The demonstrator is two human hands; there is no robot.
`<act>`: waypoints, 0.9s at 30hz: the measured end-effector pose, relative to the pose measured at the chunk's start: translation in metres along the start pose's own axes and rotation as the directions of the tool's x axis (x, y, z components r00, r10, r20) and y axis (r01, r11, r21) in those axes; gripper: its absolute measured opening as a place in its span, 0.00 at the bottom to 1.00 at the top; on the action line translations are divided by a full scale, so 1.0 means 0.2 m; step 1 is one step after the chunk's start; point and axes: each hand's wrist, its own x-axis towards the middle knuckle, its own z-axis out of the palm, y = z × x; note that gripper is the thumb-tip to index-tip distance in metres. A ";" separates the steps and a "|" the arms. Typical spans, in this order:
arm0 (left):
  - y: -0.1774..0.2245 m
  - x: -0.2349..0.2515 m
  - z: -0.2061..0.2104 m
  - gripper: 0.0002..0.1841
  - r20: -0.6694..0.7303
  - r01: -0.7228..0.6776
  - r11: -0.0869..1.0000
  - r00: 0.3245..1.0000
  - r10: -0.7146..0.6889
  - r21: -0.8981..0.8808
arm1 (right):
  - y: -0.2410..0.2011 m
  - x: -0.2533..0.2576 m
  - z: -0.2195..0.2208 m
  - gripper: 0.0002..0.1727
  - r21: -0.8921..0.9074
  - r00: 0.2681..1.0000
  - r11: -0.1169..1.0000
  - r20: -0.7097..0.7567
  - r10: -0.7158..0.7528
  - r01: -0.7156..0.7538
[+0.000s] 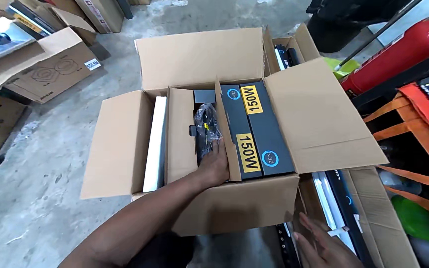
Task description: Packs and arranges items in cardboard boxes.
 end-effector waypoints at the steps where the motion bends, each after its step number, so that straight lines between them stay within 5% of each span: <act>1: 0.00 0.00 -0.01 0.56 -0.004 0.005 0.999 1.000 -0.005 0.035 | 0.00 0.00 0.00 0.30 -0.010 1.000 1.000 0.009 0.014 -0.014; 5: 0.01 0.04 -0.04 0.43 -0.025 0.055 0.932 0.998 -0.049 0.358 | -0.01 0.00 0.00 0.30 -0.030 1.000 0.999 0.014 0.012 -0.011; 12: 0.05 0.07 -0.10 0.21 -0.197 0.076 0.640 0.973 0.119 0.765 | 0.01 0.00 -0.02 0.29 0.012 1.000 1.000 -0.021 0.006 -0.006; 16: 0.04 0.08 -0.16 0.24 -0.214 0.118 0.594 0.972 0.093 0.795 | -0.02 0.00 -0.03 0.30 0.011 0.999 1.000 -0.048 -0.017 0.018; 23: -0.26 0.00 -0.26 0.25 -0.409 0.156 0.743 0.896 0.170 0.650 | -0.12 -0.01 0.00 0.31 -0.024 0.989 0.992 -0.081 -0.126 0.124; 27: -0.28 0.01 -0.20 0.23 -0.366 0.027 0.749 0.884 0.292 0.662 | -0.19 0.02 0.06 0.31 -0.020 0.981 0.983 -0.073 -0.181 0.180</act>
